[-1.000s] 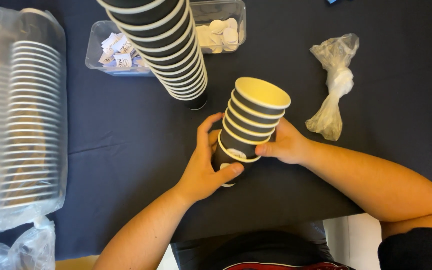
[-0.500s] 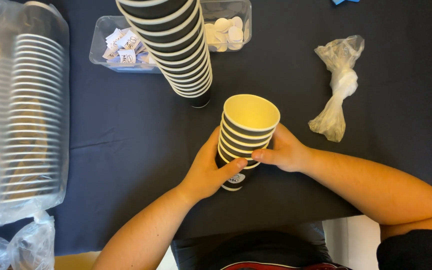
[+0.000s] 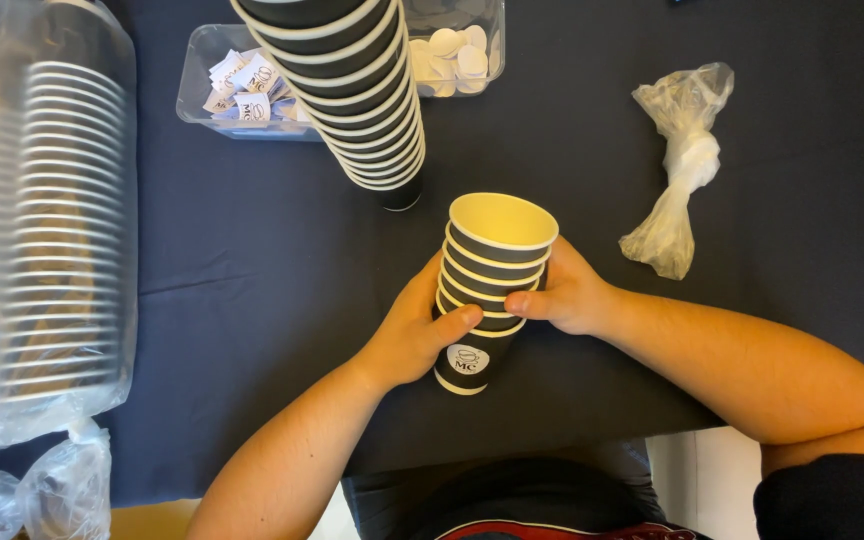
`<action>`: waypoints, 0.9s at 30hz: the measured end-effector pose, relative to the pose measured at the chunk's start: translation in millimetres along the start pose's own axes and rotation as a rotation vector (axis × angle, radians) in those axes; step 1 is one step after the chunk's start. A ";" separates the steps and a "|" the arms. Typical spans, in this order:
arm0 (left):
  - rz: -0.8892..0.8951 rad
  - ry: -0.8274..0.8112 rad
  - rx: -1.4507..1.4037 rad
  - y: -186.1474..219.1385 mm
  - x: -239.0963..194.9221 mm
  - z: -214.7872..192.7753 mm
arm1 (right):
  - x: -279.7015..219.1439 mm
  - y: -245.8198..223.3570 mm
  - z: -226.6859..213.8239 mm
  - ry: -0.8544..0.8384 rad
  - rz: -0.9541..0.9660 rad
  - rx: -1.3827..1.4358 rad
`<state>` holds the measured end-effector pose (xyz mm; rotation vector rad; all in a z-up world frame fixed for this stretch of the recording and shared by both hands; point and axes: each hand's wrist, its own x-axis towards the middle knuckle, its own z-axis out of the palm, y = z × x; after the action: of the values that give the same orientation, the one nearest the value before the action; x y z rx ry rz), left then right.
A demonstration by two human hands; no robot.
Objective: Peeling small labels and applying them to the exterior of paper coffee cups.
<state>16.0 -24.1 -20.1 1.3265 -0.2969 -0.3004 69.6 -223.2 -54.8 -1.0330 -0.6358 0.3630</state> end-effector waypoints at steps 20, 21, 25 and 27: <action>-0.080 0.007 -0.004 1.2 0.4 -9.2 | -1.5 9.8 -15.2 0.039 -0.027 -0.123; -0.082 0.010 0.004 1.9 0.6 -7.9 | -1.4 9.1 -14.3 0.044 -0.021 -0.125; -0.084 0.023 -0.019 -1.5 -0.6 -7.1 | -1.0 7.5 -11.8 0.044 0.001 -0.115; -0.080 0.033 -0.020 3.7 -2.0 -4.4 | -1.8 7.8 -10.5 0.045 0.007 -0.106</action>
<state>16.0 -18.6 -17.5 1.3248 -0.2126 -0.3474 75.1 -227.6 -66.0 -1.1415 -0.6165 0.3138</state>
